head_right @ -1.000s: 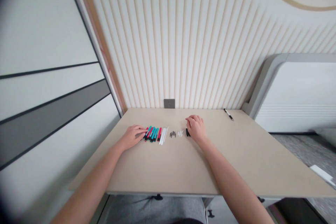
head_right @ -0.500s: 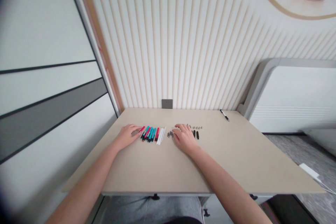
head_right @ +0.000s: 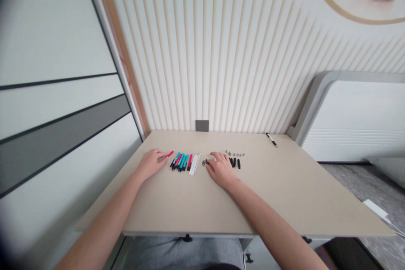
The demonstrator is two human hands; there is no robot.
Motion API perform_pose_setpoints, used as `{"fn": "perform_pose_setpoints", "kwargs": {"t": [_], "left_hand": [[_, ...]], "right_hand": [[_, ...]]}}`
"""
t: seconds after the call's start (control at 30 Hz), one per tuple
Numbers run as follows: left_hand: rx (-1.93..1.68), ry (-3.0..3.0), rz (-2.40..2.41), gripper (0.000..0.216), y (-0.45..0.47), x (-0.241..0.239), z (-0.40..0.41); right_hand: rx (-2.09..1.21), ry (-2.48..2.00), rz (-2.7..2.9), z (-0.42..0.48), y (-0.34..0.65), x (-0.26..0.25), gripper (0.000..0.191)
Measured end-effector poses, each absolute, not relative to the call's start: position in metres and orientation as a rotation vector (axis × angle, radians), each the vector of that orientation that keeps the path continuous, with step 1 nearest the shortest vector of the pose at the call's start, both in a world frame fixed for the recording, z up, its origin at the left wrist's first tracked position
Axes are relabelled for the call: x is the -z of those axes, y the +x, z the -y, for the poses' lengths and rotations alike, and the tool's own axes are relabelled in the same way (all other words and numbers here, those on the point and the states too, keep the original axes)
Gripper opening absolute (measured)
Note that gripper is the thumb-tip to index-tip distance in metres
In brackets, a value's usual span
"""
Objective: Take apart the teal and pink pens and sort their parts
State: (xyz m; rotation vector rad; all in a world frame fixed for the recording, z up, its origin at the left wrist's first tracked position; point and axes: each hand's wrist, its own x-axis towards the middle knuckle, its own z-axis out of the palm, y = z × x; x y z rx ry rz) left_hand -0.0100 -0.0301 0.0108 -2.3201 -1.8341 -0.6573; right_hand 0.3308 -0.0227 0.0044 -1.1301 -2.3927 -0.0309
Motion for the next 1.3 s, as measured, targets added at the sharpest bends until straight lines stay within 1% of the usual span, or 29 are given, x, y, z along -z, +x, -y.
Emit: {"fn": "perform_pose_setpoints", "kwargs": {"t": [0.23,0.37,0.47,0.63,0.7,0.8,0.93,1.03,1.2,1.3], "left_hand": [[0.626,-2.343,1.876,0.025,-0.010,-0.011,0.031],[0.720,-2.396,1.925,0.027,-0.011,-0.012,0.030],[0.978,-2.408,1.931,0.030,-0.006,-0.015,0.030],[1.611,-2.480,2.009,0.035,0.015,-0.023,0.034],[1.747,-2.538,2.004,0.035,0.023,-0.025,0.036],[1.825,-2.612,1.986,0.036,0.030,-0.025,0.038],[1.828,-2.655,2.018,0.035,0.031,-0.022,0.038],[1.727,-2.685,1.970,0.033,0.029,-0.019,0.038],[1.211,-2.712,1.701,0.030,0.030,-0.019,0.039],[0.969,-2.715,1.520,0.028,0.032,-0.022,0.041]], "right_hand": [[0.071,-1.223,2.316,0.014,0.344,-0.003,0.026],[0.057,-1.308,2.245,0.005,0.356,-0.002,0.026],[0.032,-1.337,2.236,0.002,0.361,-0.002,0.024],[0.008,-1.271,2.288,0.007,0.358,-0.004,0.024],[0.003,-1.237,2.316,0.009,0.356,-0.005,0.023],[-0.003,-1.215,2.340,0.009,0.356,-0.005,0.022],[-0.007,-1.204,2.348,0.008,0.357,-0.004,0.020],[-0.009,-1.198,2.353,0.006,0.357,-0.002,0.018],[-0.027,-1.198,2.359,0.005,0.357,-0.002,0.017],[-0.056,-1.180,2.350,0.005,0.357,-0.004,0.015]]}}
